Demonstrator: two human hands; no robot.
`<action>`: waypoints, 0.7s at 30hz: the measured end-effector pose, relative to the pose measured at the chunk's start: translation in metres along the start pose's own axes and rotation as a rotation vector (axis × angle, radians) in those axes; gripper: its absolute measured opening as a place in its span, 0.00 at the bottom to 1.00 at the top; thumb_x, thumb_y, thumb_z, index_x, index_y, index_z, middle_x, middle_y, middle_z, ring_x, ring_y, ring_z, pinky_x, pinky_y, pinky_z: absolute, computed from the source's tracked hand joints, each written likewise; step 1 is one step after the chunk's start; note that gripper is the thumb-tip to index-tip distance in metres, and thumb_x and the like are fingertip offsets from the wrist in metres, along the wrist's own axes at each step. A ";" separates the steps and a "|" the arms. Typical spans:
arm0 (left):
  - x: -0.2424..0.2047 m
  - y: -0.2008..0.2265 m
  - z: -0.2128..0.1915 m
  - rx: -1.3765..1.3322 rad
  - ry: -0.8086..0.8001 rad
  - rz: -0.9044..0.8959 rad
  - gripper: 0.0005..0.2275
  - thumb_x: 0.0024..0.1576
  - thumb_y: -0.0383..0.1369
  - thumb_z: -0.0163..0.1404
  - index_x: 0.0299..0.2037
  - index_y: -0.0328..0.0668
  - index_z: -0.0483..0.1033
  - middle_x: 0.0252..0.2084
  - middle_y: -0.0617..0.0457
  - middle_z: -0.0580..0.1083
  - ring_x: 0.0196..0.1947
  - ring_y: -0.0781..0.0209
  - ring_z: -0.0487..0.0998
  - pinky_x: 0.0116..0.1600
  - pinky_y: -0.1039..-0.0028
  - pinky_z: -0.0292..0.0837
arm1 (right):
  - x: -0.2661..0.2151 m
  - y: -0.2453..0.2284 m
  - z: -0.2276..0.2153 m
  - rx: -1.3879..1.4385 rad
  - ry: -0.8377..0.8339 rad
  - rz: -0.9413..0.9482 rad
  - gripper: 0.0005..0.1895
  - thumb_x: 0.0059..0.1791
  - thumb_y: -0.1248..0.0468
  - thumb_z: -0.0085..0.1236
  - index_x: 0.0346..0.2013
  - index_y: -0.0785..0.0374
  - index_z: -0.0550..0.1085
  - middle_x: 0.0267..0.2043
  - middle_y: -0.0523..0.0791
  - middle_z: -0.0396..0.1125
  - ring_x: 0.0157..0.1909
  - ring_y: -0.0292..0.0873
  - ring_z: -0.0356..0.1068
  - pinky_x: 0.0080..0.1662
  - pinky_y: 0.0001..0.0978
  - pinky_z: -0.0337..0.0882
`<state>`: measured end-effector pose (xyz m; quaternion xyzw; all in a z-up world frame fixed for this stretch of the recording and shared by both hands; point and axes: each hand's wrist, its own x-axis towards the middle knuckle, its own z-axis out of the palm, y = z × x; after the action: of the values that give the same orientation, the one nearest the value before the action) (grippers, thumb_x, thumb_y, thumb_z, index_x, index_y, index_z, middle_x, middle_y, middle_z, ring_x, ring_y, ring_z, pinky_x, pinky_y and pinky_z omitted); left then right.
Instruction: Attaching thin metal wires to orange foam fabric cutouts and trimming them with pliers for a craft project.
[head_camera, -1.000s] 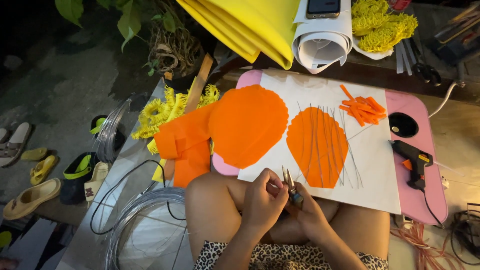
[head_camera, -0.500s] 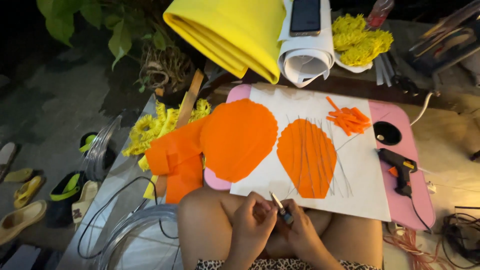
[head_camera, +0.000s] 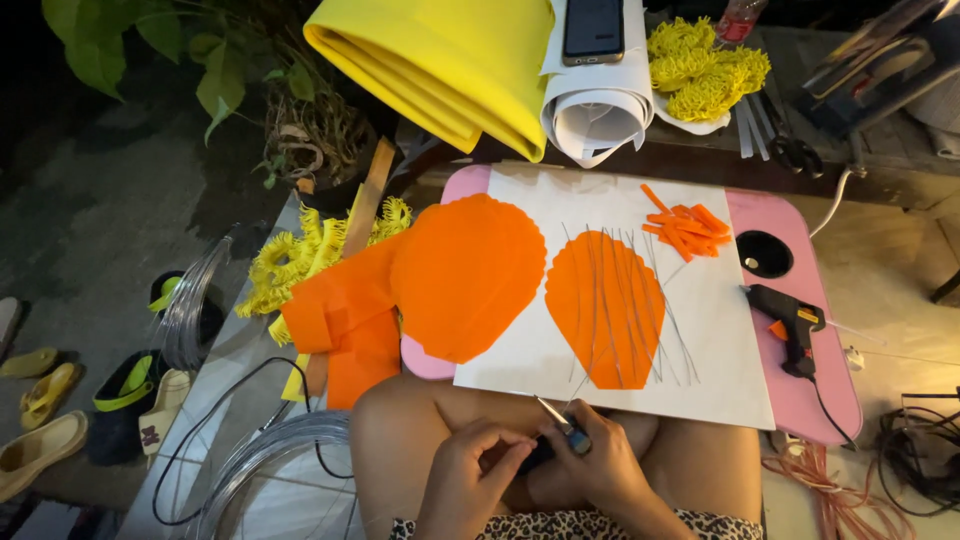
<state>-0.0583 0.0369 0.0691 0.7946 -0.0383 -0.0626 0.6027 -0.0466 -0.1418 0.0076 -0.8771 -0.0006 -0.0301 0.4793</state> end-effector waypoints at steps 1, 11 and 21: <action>0.000 0.002 -0.002 0.006 -0.023 -0.018 0.04 0.48 0.29 0.54 0.28 0.37 0.80 0.26 0.58 0.77 0.18 0.72 0.67 0.24 0.83 0.61 | 0.000 -0.001 -0.001 -0.010 0.008 0.013 0.07 0.38 0.61 0.60 0.26 0.58 0.73 0.19 0.42 0.72 0.18 0.38 0.68 0.25 0.28 0.68; 0.001 -0.004 -0.029 0.132 -0.230 -0.062 0.01 0.47 0.27 0.56 0.27 0.41 0.81 0.21 0.61 0.76 0.18 0.73 0.67 0.24 0.83 0.60 | -0.003 0.009 -0.014 -0.285 -0.054 -0.311 0.12 0.34 0.61 0.62 0.26 0.55 0.68 0.22 0.38 0.69 0.21 0.41 0.68 0.26 0.31 0.66; -0.004 -0.025 -0.037 0.205 -0.442 -0.011 0.02 0.49 0.30 0.56 0.27 0.42 0.77 0.23 0.60 0.72 0.20 0.72 0.65 0.26 0.82 0.59 | -0.012 0.019 -0.009 -0.306 -0.042 -0.509 0.09 0.34 0.64 0.60 0.24 0.56 0.67 0.22 0.40 0.67 0.20 0.43 0.67 0.25 0.32 0.67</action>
<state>-0.0576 0.0792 0.0550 0.8187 -0.1712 -0.2339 0.4957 -0.0589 -0.1589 -0.0042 -0.9112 -0.2261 -0.1309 0.3184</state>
